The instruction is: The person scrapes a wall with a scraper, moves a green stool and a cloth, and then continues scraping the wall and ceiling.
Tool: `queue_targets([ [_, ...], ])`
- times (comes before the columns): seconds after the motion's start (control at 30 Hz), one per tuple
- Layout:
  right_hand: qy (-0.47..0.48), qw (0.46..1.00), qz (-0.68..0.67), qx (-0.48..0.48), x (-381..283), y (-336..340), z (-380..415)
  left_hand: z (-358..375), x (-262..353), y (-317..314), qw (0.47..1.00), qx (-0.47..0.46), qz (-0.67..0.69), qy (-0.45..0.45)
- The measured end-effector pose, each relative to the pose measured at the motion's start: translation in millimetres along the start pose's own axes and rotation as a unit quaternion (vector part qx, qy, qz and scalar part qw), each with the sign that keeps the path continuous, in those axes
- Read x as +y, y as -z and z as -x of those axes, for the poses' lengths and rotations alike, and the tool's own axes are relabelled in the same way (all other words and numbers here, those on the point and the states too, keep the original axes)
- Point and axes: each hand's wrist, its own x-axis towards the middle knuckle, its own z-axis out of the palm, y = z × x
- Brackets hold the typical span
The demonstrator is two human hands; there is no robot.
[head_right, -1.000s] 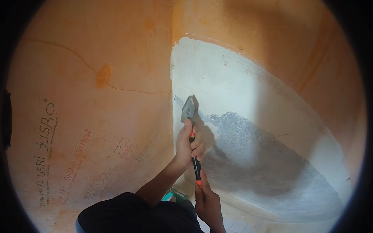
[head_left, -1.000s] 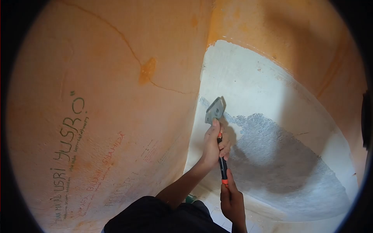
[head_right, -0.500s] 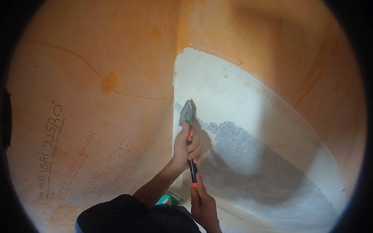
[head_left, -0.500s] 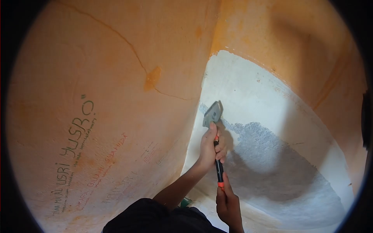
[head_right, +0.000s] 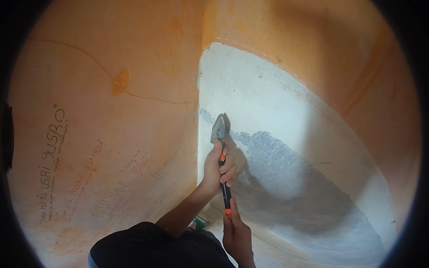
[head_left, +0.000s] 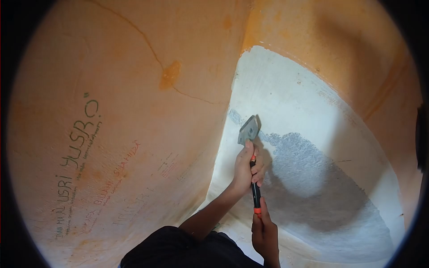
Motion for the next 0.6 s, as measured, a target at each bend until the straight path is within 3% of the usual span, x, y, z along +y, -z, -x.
queue_targets([
  [0.1,-0.018,1.0,0.0,-0.01,-5,1,-5,-3,9,-2,0.999,0.035,-0.001,-0.023],
  [0.17,0.061,0.998,0.014,0.005,0,-4,-10,-5,8,2,0.999,0.01,0.0,-0.036],
  [0.2,-0.005,1.0,0.014,-0.012,-6,2,-7,-3,4,-1,1.0,0.008,0.005,-0.028],
  [0.23,-0.003,1.0,0.012,-0.011,-6,3,-7,-3,3,-4,1.0,0.005,0.01,-0.021],
  [0.43,0.092,0.995,0.027,-0.008,-3,4,-18,-13,14,3,0.997,-0.025,0.03,-0.071],
  [0.53,0.014,1.0,0.014,-0.006,-10,11,-2,-1,-1,-9,1.0,0.02,0.004,-0.002],
  [0.6,-0.009,1.0,0.009,-0.021,-18,14,0,-4,7,-7,1.0,0.003,0.021,-0.02],
])
